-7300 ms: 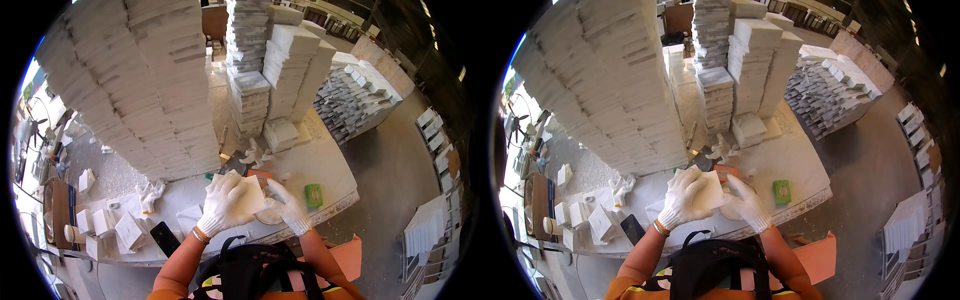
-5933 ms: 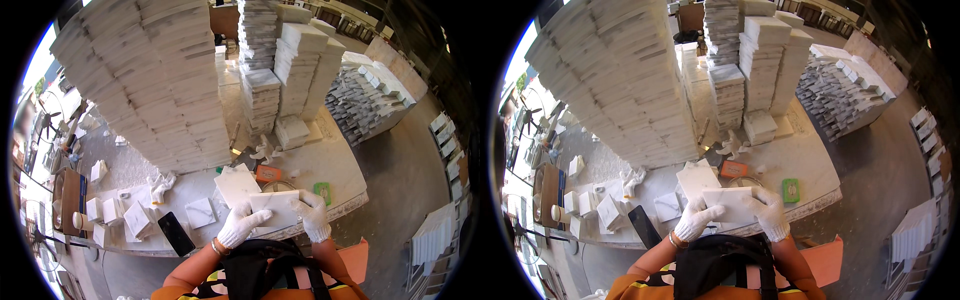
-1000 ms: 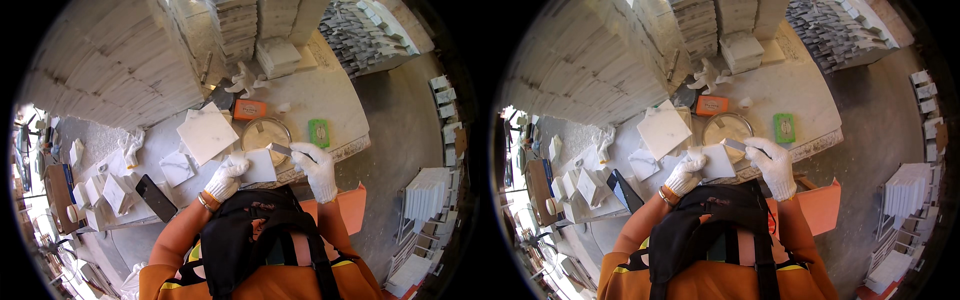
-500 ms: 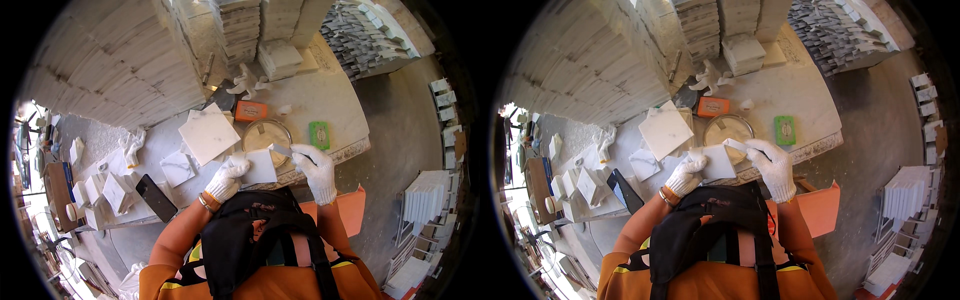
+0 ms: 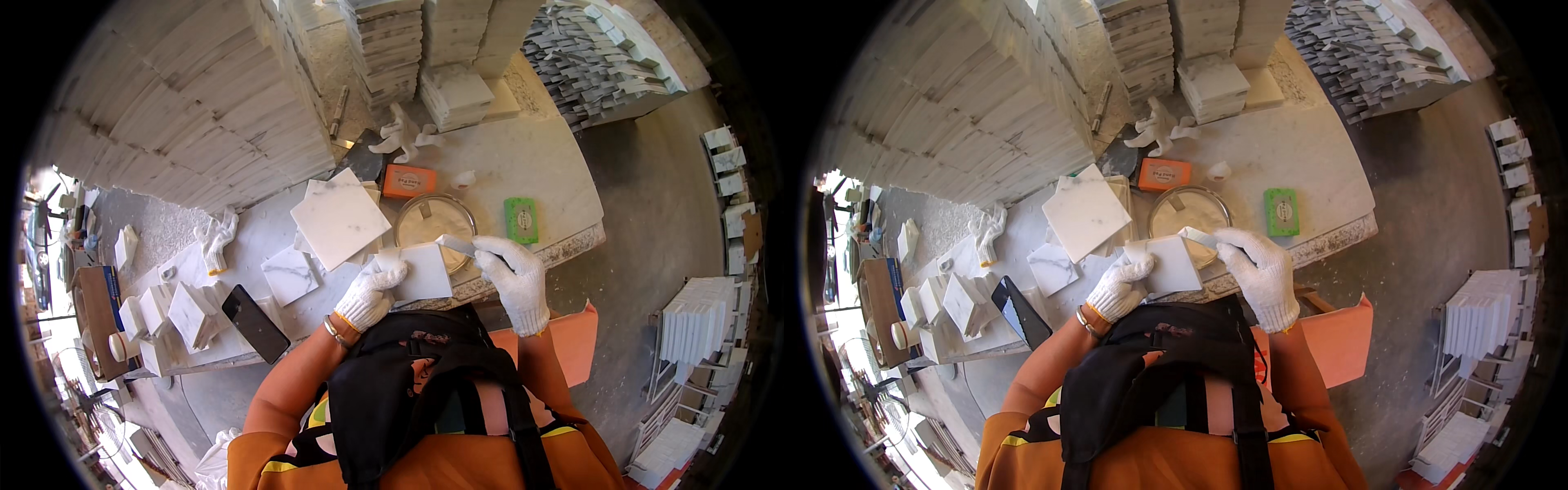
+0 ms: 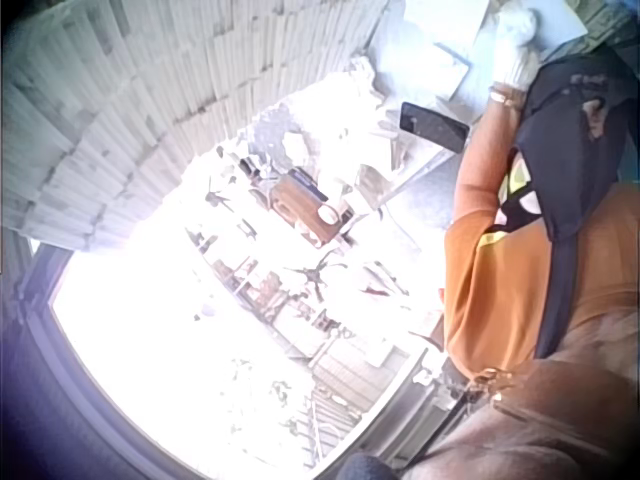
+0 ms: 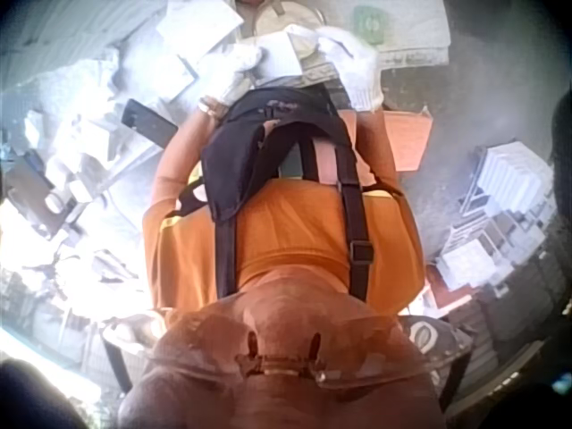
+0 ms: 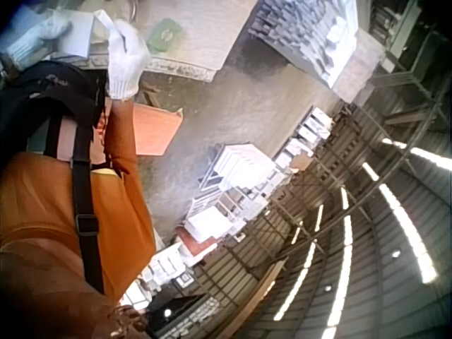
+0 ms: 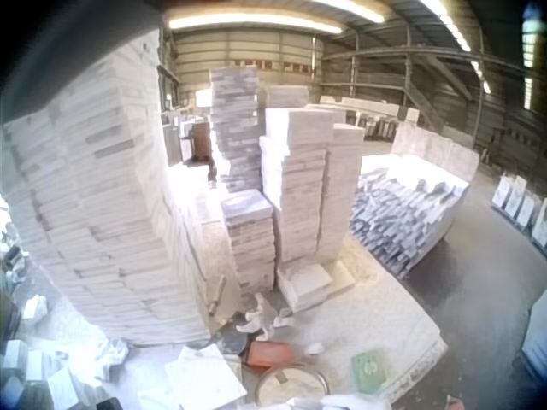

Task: The person repeatedly picks up small white tiles, applies a substance from a small container to the edges with a tool, and wipes the edges with a cloth. The person also uses a green abrasive block to rub tile edges. The person handles tiles one at a time and places them back on the work surface.

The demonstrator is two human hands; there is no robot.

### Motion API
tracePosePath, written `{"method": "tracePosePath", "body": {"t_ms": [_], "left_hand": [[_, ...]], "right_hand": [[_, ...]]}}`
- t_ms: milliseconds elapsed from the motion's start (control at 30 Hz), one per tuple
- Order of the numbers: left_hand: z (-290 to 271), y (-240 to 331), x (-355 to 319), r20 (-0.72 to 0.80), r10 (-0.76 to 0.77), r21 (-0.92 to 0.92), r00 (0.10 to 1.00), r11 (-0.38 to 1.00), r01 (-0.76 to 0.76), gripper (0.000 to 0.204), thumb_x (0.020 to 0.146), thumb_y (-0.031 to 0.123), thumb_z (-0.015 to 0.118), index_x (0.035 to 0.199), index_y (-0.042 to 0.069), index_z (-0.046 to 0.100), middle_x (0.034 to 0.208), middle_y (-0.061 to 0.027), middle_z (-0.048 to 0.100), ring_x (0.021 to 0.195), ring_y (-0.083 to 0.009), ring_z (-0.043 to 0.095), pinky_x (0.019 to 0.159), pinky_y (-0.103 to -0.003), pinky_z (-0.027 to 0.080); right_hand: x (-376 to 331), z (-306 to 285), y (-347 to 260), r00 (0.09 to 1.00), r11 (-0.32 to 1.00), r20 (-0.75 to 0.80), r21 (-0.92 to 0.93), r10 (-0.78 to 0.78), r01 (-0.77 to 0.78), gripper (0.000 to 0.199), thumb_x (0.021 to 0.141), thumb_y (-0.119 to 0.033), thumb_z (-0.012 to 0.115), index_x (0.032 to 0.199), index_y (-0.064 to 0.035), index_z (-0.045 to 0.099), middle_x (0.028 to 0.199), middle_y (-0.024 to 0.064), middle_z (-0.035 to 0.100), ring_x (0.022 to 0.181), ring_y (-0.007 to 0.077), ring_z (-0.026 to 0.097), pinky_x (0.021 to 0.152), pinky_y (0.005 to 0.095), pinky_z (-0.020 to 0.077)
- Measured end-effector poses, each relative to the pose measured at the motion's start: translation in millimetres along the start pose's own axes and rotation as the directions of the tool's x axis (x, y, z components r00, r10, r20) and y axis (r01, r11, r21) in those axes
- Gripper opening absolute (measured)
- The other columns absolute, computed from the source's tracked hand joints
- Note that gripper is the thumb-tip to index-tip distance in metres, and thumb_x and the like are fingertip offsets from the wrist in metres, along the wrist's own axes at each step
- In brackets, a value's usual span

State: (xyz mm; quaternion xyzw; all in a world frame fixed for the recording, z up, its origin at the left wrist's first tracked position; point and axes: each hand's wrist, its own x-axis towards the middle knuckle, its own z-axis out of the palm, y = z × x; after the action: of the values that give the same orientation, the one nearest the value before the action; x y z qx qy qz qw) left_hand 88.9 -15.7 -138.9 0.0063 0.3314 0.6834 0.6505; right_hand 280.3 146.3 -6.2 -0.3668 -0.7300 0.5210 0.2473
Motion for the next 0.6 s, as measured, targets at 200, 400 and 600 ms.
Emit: {"method": "tracePosePath", "body": {"t_ms": [200, 400, 600], "left_hand": [[10, 4, -2, -0.021, -0.011, -0.016, 1.000, 1.000, 0.010, 0.040, 0.094, 0.010, 0.071, 0.131, 0.005, 0.057, 0.124, -0.0043, 0.063, 0.115, -0.0194, 0.060, 0.109, -0.040, 0.044], [22, 9, -6, -0.060, -0.022, -0.008, 0.998, 1.000, 0.022, 0.038, 0.096, 0.009, 0.068, 0.131, 0.004, 0.056, 0.124, -0.0046, 0.063, 0.115, -0.0192, 0.060, 0.108, -0.039, 0.046], [24, 11, -7, -0.061, -0.026, -0.005, 0.998, 1.000, 0.026, 0.036, 0.097, 0.009, 0.066, 0.131, 0.004, 0.056, 0.124, -0.0057, 0.064, 0.116, -0.0195, 0.061, 0.107, -0.040, 0.047]], "right_hand": [[2, -1, 5, 1.000, 1.000, -0.011, -0.029, 0.003, -0.004, 0.020, 0.091, -0.004, 0.069, 0.111, -0.0002, 0.072, 0.094, 0.0123, 0.073, 0.079, 0.0153, 0.066, 0.071, 0.0280, 0.0524], [3, 1, 10, 1.000, 1.000, -0.022, -0.017, 0.003, -0.004, 0.020, 0.091, -0.004, 0.070, 0.110, -0.0009, 0.072, 0.094, 0.0130, 0.074, 0.077, 0.0161, 0.066, 0.071, 0.0279, 0.0524], [7, 3, 18, 0.997, 0.992, -0.031, -0.108, -0.072, 0.068, 0.020, 0.092, -0.004, 0.069, 0.112, -0.0002, 0.072, 0.091, 0.0080, 0.071, 0.075, 0.0113, 0.062, 0.068, 0.0247, 0.0512]]}}
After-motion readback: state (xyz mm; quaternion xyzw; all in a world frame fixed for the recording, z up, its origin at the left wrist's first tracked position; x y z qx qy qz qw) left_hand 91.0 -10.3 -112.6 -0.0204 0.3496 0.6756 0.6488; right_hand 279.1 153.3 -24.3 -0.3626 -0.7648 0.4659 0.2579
